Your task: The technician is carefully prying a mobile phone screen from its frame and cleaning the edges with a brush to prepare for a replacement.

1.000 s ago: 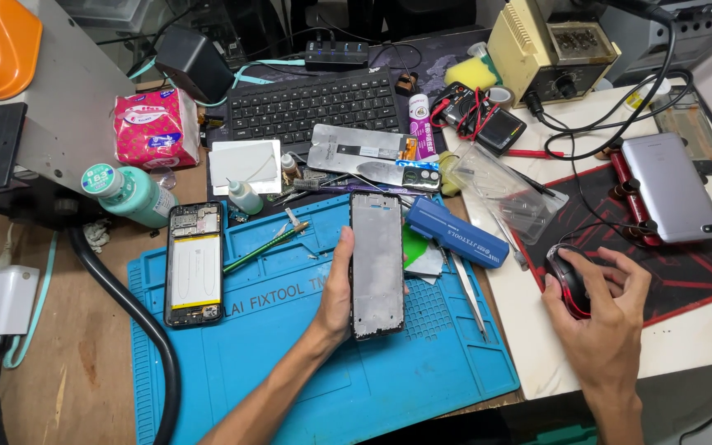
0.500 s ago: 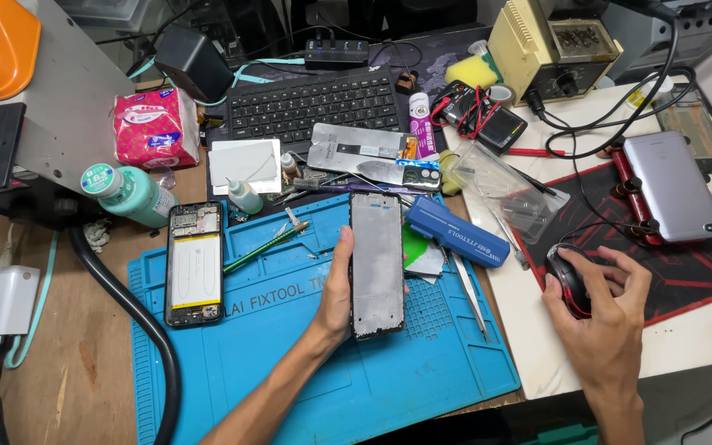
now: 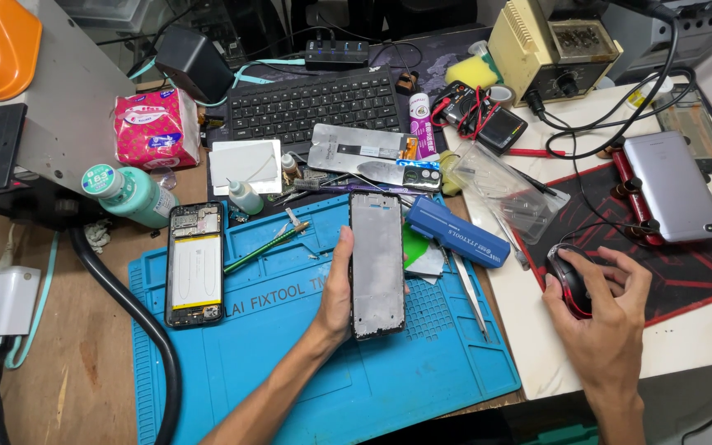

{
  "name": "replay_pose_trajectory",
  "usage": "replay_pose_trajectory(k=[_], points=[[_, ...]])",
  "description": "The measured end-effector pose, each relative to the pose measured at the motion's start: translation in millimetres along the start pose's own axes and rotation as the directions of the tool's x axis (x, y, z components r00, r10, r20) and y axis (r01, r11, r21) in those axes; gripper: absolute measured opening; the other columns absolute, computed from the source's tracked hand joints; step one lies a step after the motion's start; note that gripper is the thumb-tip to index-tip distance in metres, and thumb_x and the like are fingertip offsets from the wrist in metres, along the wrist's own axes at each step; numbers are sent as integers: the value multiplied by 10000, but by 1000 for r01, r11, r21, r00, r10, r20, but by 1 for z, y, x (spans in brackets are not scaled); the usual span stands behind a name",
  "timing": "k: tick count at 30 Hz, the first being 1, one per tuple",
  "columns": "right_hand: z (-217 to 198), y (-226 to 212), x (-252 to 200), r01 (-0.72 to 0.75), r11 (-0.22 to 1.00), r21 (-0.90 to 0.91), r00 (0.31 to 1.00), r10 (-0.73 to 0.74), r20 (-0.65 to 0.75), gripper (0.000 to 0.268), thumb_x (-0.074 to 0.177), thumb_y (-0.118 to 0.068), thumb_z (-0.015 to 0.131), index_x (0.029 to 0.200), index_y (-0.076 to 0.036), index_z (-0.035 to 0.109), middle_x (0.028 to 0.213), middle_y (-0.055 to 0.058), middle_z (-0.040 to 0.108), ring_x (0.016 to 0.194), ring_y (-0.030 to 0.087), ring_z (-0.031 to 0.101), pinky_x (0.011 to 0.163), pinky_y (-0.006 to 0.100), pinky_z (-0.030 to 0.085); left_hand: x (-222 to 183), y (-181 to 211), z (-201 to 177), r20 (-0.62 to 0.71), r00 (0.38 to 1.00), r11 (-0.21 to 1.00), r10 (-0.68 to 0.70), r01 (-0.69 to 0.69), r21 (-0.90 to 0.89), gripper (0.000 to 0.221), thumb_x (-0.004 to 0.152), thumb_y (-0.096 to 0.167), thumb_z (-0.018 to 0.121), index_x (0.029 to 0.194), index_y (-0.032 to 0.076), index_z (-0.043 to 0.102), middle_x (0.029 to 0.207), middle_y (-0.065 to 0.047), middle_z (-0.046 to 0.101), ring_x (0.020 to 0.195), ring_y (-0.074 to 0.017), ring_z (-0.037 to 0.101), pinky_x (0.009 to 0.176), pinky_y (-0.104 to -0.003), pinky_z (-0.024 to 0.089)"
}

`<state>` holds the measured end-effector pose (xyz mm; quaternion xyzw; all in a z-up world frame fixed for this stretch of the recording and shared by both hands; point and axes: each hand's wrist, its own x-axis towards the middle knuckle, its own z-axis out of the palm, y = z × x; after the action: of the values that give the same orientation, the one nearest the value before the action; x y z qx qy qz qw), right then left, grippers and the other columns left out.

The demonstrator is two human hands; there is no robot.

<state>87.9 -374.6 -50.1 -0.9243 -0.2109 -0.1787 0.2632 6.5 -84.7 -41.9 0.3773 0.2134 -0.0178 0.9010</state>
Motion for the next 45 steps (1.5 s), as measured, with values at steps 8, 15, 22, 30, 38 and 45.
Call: replay_pose_trajectory(k=[8, 15, 22, 30, 38, 45], points=[[-1, -2, 1, -13, 1000, 20, 1000, 13, 5, 394, 899, -63, 768, 1289, -53, 712, 1394, 233, 436, 1144, 391, 570, 979, 500, 559, -1, 1, 1, -4, 1000, 1000, 9, -9, 19, 820, 903, 669, 366, 1306, 2, 623, 984, -176, 706, 687, -298, 697, 590, -415, 593], [-1, -2, 1, -26, 1000, 4, 1000, 25, 10, 396, 898, -77, 766, 1290, -63, 713, 1389, 233, 437, 1135, 383, 574, 968, 500, 558, -1, 2, 1, -9, 1000, 1000, 9, -9, 11, 816, 906, 667, 371, 1298, -1, 629, 978, -173, 711, 686, -295, 695, 591, -412, 593], [0, -2, 0, -23, 1000, 6, 1000, 23, 10, 431, 897, -79, 767, 1320, -51, 693, 1407, 240, 409, 1156, 408, 557, 921, 519, 589, -2, 3, 2, -1, 1000, 1000, 3, -3, 14, 830, 894, 673, 370, 1327, 7, 611, 1004, -179, 703, 697, -304, 698, 591, -422, 594], [-4, -19, 14, 169, 985, -30, 980, -171, -103, 443, 937, -47, 800, 1352, 31, 668, 1369, 309, 436, 1298, 461, 508, 1092, 573, 492, 1, 7, -4, 62, 995, 997, 82, -81, -19, 837, 902, 678, 378, 1459, 78, 553, 985, -151, 695, 690, -266, 691, 618, -389, 605], [6, -58, 63, 379, 922, -76, 925, -379, 22, 401, 936, -206, 785, 1306, -96, 680, 1320, 183, 572, 1245, 352, 572, 1045, 556, 442, 8, 16, -14, -4, 994, 993, 111, -111, -45, 814, 884, 681, 423, 1335, 31, 614, 990, -149, 713, 703, -258, 686, 619, -392, 598], [26, -104, 91, 654, 751, -90, 753, -637, 163, 309, 950, -313, 727, 1213, -161, 673, 1200, 87, 632, 1085, 255, 628, 1017, 472, 438, 13, 28, -23, -70, 985, 986, 161, -163, -27, 768, 887, 686, 432, 1164, 11, 672, 923, -142, 710, 666, -265, 679, 586, -387, 584]])
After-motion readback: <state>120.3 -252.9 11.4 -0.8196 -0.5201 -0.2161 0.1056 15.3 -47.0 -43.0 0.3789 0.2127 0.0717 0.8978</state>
